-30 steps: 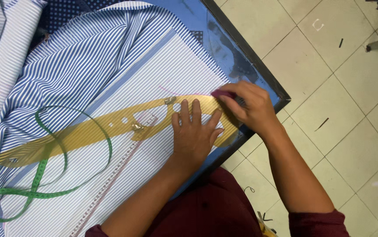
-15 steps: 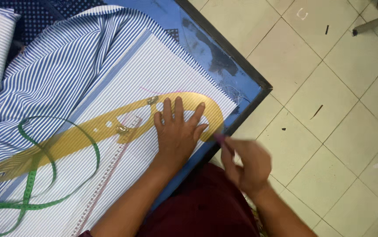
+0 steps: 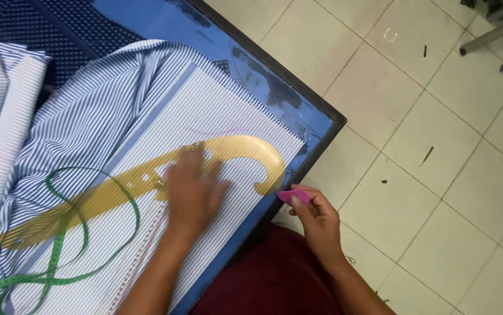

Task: The person marks patterns on a blue-and-white striped cloth using a ruler and pink chalk, and then cuts out the shapes with large shears.

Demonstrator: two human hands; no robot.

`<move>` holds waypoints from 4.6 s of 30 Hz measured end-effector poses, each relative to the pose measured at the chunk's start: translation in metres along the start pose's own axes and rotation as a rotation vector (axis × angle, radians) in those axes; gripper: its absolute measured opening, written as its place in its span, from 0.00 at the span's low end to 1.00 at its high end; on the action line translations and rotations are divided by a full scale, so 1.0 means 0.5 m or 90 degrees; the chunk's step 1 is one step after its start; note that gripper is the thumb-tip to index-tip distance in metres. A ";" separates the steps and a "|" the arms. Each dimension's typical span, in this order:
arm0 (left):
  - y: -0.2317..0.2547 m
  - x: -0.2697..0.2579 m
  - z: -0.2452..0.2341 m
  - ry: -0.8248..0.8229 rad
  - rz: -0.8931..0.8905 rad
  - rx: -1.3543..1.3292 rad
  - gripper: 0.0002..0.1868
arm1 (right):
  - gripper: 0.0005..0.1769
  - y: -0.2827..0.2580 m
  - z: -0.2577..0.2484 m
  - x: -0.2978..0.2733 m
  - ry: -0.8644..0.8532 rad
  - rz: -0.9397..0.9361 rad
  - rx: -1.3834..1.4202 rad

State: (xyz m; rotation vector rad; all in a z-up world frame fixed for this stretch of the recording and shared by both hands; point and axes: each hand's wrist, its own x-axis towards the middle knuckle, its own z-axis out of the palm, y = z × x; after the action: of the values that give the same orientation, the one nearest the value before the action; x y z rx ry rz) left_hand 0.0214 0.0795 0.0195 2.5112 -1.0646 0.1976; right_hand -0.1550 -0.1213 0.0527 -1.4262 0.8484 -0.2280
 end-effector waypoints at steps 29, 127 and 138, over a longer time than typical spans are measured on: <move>-0.412 -0.200 -0.319 0.197 -0.483 -0.309 0.12 | 0.09 0.072 0.157 -0.144 -0.240 0.067 0.212; 0.363 0.189 0.232 0.575 -0.976 0.113 0.21 | 0.05 -0.241 0.317 0.618 -0.890 -0.290 -0.231; 0.375 0.227 0.187 0.445 -1.069 -0.023 0.29 | 0.07 -0.300 0.388 0.579 -1.002 -0.597 -0.227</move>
State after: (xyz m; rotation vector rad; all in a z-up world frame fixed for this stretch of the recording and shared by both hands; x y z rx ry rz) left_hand -0.0355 -0.1518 0.0245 2.1328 1.2735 0.4317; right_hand 0.2203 -0.1754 0.0662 -1.6815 -1.1271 0.3744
